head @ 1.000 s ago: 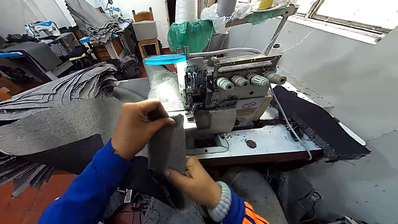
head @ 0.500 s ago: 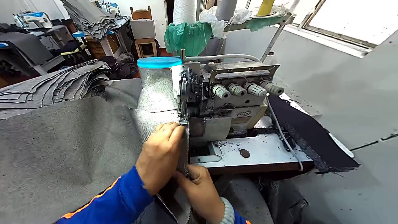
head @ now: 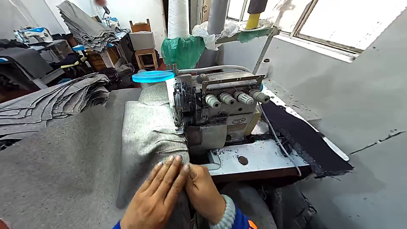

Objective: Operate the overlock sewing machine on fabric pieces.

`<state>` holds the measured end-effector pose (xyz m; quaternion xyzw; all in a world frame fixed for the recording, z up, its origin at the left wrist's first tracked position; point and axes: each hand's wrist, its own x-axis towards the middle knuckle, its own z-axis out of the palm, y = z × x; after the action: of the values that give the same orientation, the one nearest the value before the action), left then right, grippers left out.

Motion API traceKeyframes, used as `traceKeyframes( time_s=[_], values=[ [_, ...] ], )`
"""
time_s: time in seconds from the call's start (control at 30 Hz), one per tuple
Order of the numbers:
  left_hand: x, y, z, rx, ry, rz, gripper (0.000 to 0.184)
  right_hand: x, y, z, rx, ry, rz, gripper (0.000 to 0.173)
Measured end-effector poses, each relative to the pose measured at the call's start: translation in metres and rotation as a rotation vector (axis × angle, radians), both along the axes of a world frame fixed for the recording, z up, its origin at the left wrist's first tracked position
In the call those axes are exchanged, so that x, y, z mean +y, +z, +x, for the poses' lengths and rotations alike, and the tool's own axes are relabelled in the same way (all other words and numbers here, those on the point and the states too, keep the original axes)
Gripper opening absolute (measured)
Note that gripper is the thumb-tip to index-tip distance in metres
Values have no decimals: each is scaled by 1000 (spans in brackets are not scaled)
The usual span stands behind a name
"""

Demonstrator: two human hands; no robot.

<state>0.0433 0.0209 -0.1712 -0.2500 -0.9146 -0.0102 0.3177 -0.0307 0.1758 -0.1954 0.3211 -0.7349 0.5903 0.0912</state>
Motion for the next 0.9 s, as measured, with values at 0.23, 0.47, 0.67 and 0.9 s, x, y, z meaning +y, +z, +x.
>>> traceKeyframes(
  time_s=[0.23, 0.47, 0.67, 0.9],
  values=[
    [-27, 31, -46, -19, -207, -14, 35, -23, 3, -6, -27, -154, -112, 30],
    [-40, 28, -68, -9, -235, 44, 32, -23, -4, -8, 135, -200, 78, 42],
    [-66, -51, -38, 61, 383, 281, 59, 11, -60, -23, 407, -392, 355, 39],
    [-115, -28, -156, -678, 596, 397, 79, 12, -37, -25, 25, -346, 1024, 72]
  ],
)
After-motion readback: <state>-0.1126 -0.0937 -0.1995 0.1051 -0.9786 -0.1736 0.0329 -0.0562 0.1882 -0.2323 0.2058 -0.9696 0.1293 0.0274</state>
